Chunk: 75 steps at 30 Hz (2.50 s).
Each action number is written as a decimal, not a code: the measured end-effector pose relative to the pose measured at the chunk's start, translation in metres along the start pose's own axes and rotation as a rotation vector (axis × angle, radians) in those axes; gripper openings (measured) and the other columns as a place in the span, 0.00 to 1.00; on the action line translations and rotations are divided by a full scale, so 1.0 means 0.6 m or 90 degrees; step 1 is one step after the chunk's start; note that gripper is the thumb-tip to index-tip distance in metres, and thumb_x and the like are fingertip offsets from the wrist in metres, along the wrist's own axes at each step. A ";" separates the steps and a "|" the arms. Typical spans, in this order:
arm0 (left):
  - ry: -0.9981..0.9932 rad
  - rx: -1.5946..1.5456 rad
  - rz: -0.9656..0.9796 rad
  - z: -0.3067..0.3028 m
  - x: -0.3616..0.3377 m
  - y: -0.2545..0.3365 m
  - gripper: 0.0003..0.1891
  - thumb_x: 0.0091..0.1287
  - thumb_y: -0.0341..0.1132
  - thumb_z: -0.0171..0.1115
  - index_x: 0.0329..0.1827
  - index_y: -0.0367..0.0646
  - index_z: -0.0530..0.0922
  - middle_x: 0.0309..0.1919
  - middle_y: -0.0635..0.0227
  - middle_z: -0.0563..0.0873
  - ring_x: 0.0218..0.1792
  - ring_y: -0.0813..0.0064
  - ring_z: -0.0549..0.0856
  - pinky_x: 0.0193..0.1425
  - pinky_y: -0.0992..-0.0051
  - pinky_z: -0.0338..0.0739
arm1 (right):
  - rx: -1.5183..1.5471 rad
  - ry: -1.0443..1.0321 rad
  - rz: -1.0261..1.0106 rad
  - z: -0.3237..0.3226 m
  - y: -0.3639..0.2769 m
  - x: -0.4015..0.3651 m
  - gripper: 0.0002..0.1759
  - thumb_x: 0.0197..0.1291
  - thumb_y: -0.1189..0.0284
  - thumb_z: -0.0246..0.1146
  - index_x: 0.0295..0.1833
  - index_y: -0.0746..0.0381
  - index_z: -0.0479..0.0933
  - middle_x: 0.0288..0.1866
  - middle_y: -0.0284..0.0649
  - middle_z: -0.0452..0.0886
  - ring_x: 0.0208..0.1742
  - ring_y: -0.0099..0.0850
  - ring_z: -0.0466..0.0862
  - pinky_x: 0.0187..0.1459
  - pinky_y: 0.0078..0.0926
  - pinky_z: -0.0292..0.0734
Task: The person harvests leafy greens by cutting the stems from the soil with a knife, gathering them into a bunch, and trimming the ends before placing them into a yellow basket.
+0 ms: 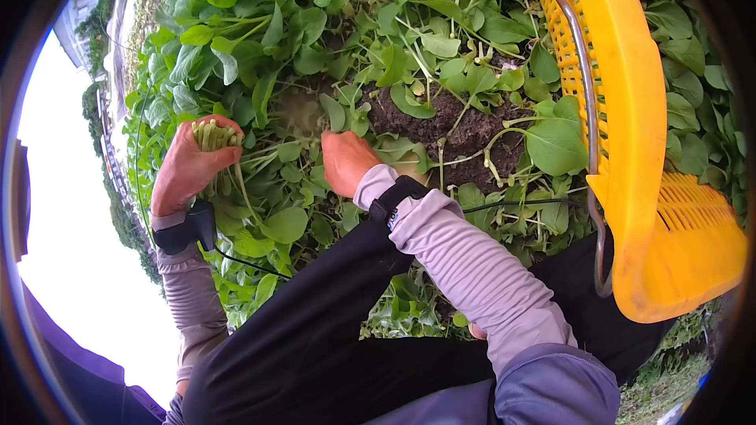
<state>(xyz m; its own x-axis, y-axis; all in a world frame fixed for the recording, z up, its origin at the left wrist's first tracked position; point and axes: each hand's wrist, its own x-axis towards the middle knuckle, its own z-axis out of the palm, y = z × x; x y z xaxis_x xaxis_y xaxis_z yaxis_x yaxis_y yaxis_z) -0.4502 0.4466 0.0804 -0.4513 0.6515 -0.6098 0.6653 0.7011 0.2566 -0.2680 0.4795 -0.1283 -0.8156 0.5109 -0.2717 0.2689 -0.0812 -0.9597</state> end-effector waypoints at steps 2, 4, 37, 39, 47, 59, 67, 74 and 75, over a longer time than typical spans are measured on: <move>0.017 0.080 0.024 0.004 0.003 0.015 0.11 0.59 0.28 0.72 0.45 0.38 0.87 0.30 0.64 0.87 0.32 0.74 0.85 0.43 0.68 0.81 | -0.146 -0.304 0.064 -0.025 0.010 -0.012 0.25 0.59 0.84 0.59 0.63 0.72 0.81 0.48 0.68 0.86 0.54 0.65 0.87 0.59 0.54 0.82; -0.015 0.178 0.032 0.021 0.012 0.044 0.11 0.58 0.27 0.68 0.45 0.37 0.86 0.31 0.56 0.87 0.32 0.59 0.87 0.44 0.64 0.82 | -0.102 -0.238 0.040 -0.039 0.004 -0.036 0.24 0.59 0.83 0.59 0.62 0.73 0.81 0.46 0.69 0.87 0.53 0.65 0.87 0.59 0.54 0.82; -0.046 0.223 0.044 0.002 0.003 0.047 0.13 0.58 0.31 0.71 0.46 0.37 0.85 0.36 0.51 0.89 0.40 0.51 0.89 0.50 0.59 0.83 | 0.091 0.122 0.002 -0.018 -0.039 -0.037 0.21 0.63 0.81 0.59 0.62 0.72 0.80 0.42 0.66 0.87 0.48 0.64 0.87 0.55 0.55 0.82; -0.038 0.214 0.049 -0.004 -0.011 0.037 0.14 0.58 0.30 0.71 0.46 0.38 0.86 0.34 0.55 0.89 0.36 0.58 0.88 0.47 0.63 0.82 | 0.017 -0.063 -0.067 0.008 -0.009 -0.047 0.20 0.63 0.81 0.59 0.60 0.71 0.80 0.39 0.65 0.86 0.45 0.64 0.87 0.51 0.56 0.82; -0.125 0.047 -0.046 0.032 -0.006 -0.008 0.12 0.58 0.26 0.73 0.45 0.39 0.86 0.30 0.70 0.86 0.33 0.81 0.81 0.45 0.74 0.80 | 0.243 -0.036 0.060 0.077 0.001 -0.002 0.21 0.67 0.82 0.58 0.65 0.74 0.73 0.49 0.55 0.89 0.36 0.42 0.92 0.37 0.43 0.86; -0.096 -0.001 -0.026 0.011 0.017 -0.016 0.12 0.59 0.27 0.74 0.45 0.39 0.86 0.35 0.68 0.90 0.36 0.77 0.86 0.47 0.71 0.83 | 0.067 -0.084 -0.012 0.060 0.041 -0.018 0.19 0.63 0.81 0.57 0.60 0.74 0.72 0.37 0.66 0.85 0.37 0.61 0.88 0.41 0.55 0.83; -0.178 0.371 -0.055 0.148 0.116 -0.152 0.14 0.56 0.28 0.65 0.43 0.30 0.86 0.44 0.39 0.90 0.51 0.41 0.90 0.58 0.52 0.86 | -0.048 -0.150 0.008 0.093 0.006 0.019 0.15 0.61 0.80 0.64 0.52 0.75 0.72 0.41 0.69 0.86 0.47 0.67 0.88 0.51 0.60 0.84; -0.214 0.378 -0.097 0.134 0.107 -0.139 0.15 0.54 0.28 0.65 0.43 0.28 0.86 0.44 0.39 0.90 0.51 0.40 0.90 0.58 0.52 0.86 | -0.078 -0.248 0.113 0.124 0.002 0.053 0.17 0.62 0.77 0.67 0.55 0.72 0.77 0.51 0.68 0.87 0.56 0.64 0.88 0.58 0.55 0.85; -0.211 0.379 -0.096 0.126 0.108 -0.146 0.15 0.54 0.28 0.65 0.43 0.28 0.86 0.44 0.39 0.90 0.51 0.40 0.90 0.58 0.52 0.86 | -0.075 -0.249 0.126 0.123 -0.002 0.058 0.17 0.62 0.77 0.67 0.55 0.72 0.77 0.52 0.67 0.87 0.57 0.64 0.87 0.59 0.55 0.84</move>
<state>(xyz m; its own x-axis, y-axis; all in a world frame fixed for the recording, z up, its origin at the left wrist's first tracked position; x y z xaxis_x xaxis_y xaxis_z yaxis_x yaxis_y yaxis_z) -0.4930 0.4056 -0.0382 -0.4218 0.3699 -0.8278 0.8653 0.4369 -0.2457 -0.3346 0.4342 -0.1419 -0.8687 0.1311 -0.4776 0.4773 -0.0360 -0.8780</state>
